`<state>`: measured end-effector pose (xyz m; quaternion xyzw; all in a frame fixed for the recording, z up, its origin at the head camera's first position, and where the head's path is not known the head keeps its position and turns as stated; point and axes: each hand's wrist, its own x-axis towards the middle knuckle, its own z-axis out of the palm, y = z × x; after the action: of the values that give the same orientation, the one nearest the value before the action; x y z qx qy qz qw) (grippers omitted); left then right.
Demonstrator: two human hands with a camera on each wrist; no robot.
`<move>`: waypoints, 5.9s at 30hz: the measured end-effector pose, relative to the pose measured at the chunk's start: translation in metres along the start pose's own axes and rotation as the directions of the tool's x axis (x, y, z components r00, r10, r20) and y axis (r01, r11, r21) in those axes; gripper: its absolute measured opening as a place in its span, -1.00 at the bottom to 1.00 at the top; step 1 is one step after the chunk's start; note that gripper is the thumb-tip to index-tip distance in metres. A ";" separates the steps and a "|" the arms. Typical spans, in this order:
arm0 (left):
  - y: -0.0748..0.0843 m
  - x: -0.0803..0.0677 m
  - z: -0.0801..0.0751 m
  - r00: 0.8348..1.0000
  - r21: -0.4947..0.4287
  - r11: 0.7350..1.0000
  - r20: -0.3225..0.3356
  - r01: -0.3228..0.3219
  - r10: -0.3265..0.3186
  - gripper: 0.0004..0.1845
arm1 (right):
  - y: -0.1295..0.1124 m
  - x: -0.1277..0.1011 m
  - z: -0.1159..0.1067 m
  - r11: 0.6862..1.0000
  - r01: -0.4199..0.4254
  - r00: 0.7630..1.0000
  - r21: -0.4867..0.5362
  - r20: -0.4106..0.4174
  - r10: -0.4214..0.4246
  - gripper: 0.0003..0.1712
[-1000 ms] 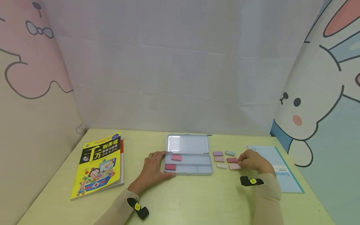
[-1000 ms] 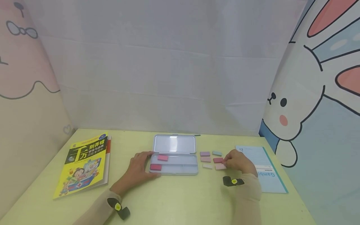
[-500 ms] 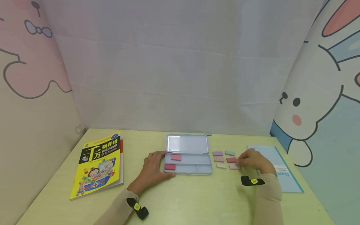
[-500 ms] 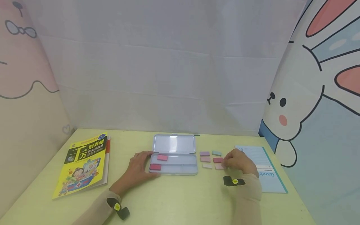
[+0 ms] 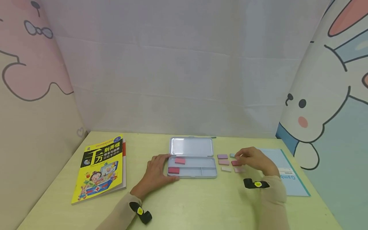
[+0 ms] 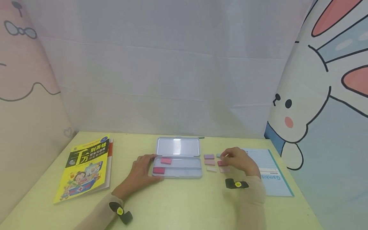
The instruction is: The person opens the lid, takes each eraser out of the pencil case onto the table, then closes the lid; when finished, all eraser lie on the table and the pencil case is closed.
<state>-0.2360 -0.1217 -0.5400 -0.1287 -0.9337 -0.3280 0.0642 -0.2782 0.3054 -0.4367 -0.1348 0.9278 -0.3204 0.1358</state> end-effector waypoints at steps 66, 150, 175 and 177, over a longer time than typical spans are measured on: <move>-0.001 0.000 -0.001 1.000 -0.015 1.000 0.012 0.001 -0.001 0.02 | -0.126 0.042 0.113 0.898 0.435 0.870 -0.065 0.287 -0.401 -0.60; 0.000 -0.001 0.000 1.000 0.001 1.000 -0.004 -0.009 0.009 0.02 | -0.133 0.054 0.137 0.972 0.197 0.965 0.125 -0.201 -0.169 -0.76; -0.002 0.001 -0.003 1.000 0.013 1.000 -0.016 0.007 -0.007 0.05 | -0.073 0.020 0.071 0.959 0.085 0.948 0.271 -0.318 0.006 -0.69; -0.004 0.001 -0.005 1.000 0.024 1.000 -0.013 0.008 -0.007 0.05 | -0.062 0.014 0.068 0.957 0.058 0.952 0.285 -0.306 0.033 -0.66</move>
<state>-0.2376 -0.1279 -0.5381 -0.1222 -0.9375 -0.3181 0.0707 -0.2576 0.2158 -0.4514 -0.0680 0.8794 -0.4712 0.0061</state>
